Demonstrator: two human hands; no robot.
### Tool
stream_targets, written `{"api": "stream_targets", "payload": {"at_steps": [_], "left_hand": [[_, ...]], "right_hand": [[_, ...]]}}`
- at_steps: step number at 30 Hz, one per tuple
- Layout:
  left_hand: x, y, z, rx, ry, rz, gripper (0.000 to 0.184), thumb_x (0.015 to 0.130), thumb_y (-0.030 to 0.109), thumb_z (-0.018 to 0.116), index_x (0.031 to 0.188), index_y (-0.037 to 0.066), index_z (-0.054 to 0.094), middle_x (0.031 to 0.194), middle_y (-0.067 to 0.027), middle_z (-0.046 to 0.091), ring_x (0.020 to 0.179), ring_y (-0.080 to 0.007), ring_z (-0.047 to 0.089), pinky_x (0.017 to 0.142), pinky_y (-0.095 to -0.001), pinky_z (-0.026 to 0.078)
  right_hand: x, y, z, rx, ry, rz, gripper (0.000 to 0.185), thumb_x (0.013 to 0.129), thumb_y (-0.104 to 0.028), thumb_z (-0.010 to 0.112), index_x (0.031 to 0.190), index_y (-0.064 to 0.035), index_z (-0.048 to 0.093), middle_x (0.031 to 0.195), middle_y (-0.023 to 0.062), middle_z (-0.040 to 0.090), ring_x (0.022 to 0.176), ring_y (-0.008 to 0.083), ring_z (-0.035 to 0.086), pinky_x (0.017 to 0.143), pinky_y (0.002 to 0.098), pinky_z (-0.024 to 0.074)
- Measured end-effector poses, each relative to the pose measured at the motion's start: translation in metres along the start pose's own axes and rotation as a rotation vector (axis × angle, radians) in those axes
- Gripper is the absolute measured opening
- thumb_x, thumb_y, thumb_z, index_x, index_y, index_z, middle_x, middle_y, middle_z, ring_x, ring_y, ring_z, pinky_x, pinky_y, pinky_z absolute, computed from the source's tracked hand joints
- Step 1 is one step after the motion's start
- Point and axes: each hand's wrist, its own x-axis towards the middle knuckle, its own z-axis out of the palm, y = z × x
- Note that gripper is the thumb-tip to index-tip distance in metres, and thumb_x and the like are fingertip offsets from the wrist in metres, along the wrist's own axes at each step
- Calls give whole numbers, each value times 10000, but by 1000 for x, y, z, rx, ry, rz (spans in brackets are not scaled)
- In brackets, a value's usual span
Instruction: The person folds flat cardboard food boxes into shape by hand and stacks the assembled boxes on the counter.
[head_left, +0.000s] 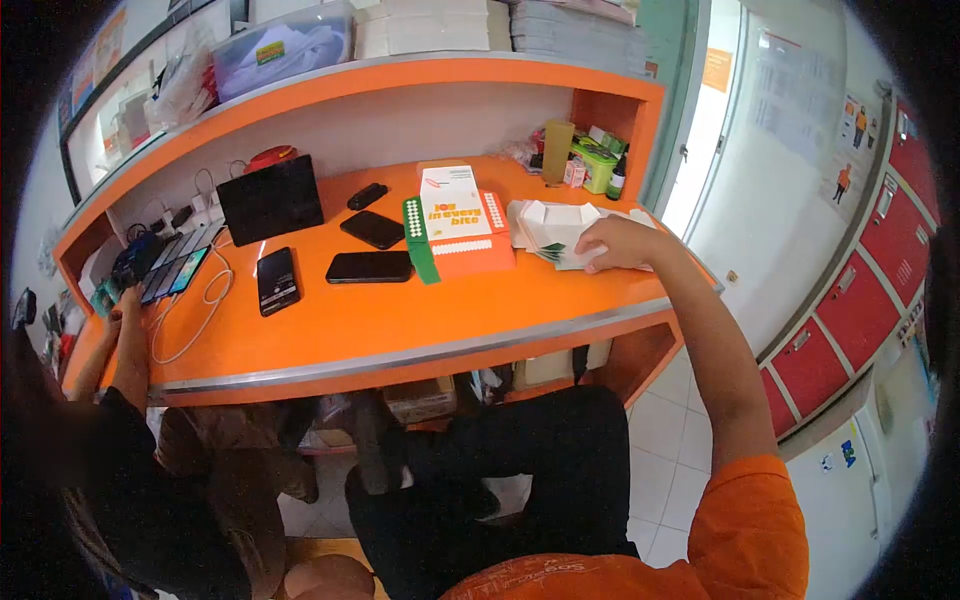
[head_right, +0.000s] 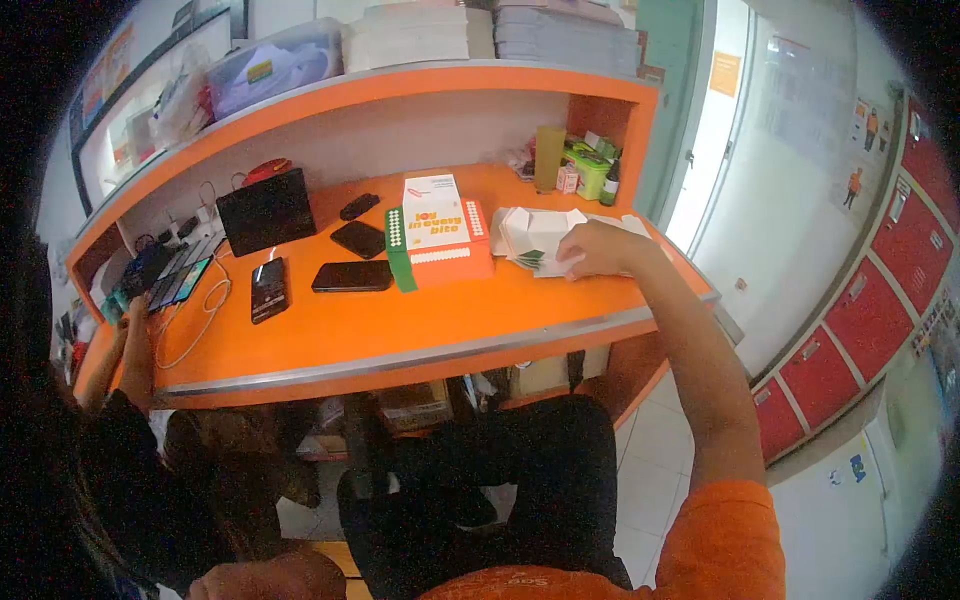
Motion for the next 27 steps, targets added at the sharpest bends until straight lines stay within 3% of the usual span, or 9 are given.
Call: {"api": "stream_targets", "payload": {"at_steps": [6,7,8,9,13,15,18,22,27], "left_hand": [[-98,-6,-20,398,-64,-479,142,884,186,731,835,68,669,687,-95,621,576,-248,587,542,-397,484],[-124,-12,-23,467,-77,-798,131,807,127,774,834,49,672,808,-132,689,784,-309,684,669,-433,506],[-149,-30,-29,565,-150,-926,163,846,136,781,875,47,648,865,-106,703,819,-335,678,764,-459,496],[-170,-36,-39,656,-351,-1245,310,964,307,715,1121,40,712,1189,-184,726,1176,-394,657,1020,-572,452],[-356,-38,-69,1071,-987,-1720,667,1039,612,448,1501,148,573,1601,-173,474,1557,-378,323,1178,-781,100],[-391,-38,-74,975,-1405,-1817,792,1032,755,284,1621,250,444,1732,-106,304,1628,-341,176,1181,-826,-82],[-391,-59,-62,658,-1701,-2006,796,1021,776,263,1605,278,473,1686,-114,399,1596,-379,266,1162,-842,-78],[-364,-67,-15,404,-1756,-1943,772,1041,726,272,1546,220,564,1631,-134,481,1537,-434,358,1172,-820,-18],[-352,-68,30,176,-1802,-1658,632,1112,530,258,1549,178,549,1538,-203,564,1443,-464,480,1148,-824,115]], "right_hand": [[-6,3,-5,189,-29,66,268,915,-142,779,1149,-12,759,1101,139,784,1029,262,729,949,386,549],[-10,9,-3,257,-27,92,241,935,-136,759,1141,-11,761,1075,133,791,992,253,731,933,386,551],[-16,1,-6,275,-1,159,225,953,-137,739,1140,-12,756,1038,126,787,961,245,724,912,395,549],[-23,-16,-12,293,26,225,211,972,-138,719,1138,-13,752,1001,119,782,929,237,716,890,404,547],[-22,-10,7,221,296,192,187,1031,-129,637,1180,-15,639,1001,157,721,909,283,682,838,438,525],[-22,-22,8,140,470,112,140,1058,-112,569,1159,-17,582,1104,206,683,968,351,668,856,449,517],[-16,-41,11,54,675,177,114,1006,-28,571,1120,-29,568,998,175,660,942,322,669,827,458,507],[-7,-2,29,-337,735,-89,239,877,-28,684,1102,-65,615,985,148,618,983,351,644,865,457,482],[-12,-29,30,-504,1004,-93,311,866,-76,716,1170,-80,648,1125,100,639,1080,351,601,946,503,413]]}}
